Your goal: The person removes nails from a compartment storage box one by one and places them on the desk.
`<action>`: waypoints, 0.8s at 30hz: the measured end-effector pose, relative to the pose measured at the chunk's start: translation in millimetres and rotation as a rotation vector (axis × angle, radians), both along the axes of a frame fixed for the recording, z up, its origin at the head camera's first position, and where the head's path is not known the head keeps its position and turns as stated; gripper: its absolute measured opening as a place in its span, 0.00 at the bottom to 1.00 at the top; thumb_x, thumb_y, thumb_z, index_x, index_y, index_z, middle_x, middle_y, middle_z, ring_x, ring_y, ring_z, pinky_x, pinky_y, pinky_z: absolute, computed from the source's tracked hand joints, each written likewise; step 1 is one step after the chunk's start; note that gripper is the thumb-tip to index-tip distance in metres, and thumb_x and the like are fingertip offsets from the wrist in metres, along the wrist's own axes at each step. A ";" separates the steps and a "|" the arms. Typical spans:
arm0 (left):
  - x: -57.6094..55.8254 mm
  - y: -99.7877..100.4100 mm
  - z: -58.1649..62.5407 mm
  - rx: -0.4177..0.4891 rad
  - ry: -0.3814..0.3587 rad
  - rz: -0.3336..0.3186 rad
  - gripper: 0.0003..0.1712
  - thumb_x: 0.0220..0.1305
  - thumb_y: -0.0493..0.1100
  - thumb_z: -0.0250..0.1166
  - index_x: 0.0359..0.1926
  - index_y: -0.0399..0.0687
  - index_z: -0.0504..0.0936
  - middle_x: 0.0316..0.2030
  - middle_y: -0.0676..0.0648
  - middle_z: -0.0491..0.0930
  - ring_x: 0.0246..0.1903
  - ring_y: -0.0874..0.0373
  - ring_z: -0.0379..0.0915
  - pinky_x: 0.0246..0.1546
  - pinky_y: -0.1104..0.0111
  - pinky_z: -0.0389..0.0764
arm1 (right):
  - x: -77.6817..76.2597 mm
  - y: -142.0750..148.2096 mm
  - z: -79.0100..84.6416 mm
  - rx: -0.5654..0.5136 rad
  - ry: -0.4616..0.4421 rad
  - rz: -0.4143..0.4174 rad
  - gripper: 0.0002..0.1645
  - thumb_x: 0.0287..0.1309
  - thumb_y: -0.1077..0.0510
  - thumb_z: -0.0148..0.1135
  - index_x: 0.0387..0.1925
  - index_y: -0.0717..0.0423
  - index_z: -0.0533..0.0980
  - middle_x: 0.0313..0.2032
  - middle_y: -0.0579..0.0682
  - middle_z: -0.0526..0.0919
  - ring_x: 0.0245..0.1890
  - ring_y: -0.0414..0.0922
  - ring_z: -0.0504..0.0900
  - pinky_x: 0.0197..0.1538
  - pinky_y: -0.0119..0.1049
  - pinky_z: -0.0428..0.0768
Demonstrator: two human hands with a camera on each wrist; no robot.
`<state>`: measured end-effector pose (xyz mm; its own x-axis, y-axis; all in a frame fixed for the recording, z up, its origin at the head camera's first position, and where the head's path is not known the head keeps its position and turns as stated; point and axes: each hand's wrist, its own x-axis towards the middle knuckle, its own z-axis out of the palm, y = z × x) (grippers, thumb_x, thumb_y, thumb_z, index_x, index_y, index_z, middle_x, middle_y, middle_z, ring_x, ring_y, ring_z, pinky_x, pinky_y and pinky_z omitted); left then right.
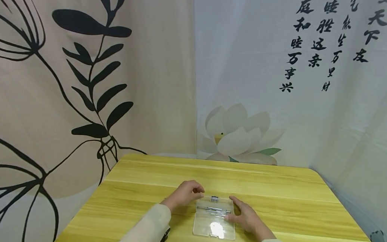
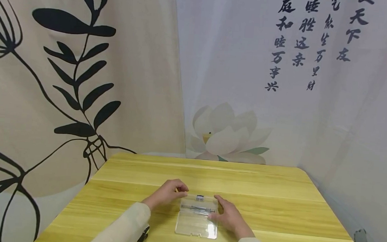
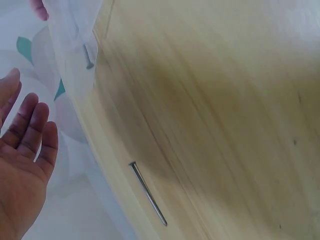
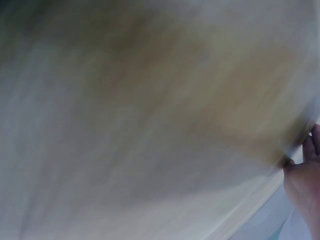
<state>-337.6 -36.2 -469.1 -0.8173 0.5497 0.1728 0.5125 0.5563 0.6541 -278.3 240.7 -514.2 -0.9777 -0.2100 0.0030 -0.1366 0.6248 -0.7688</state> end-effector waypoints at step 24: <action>20.6 43.4 -9.4 0.056 -0.022 -0.006 0.06 0.62 0.35 0.69 0.40 0.39 0.86 0.31 0.57 0.76 0.31 0.66 0.69 0.34 0.72 0.75 | 2.5 -1.9 2.3 -0.012 0.003 -0.014 0.51 0.53 0.45 0.74 0.73 0.56 0.62 0.69 0.67 0.62 0.69 0.68 0.58 0.66 0.66 0.56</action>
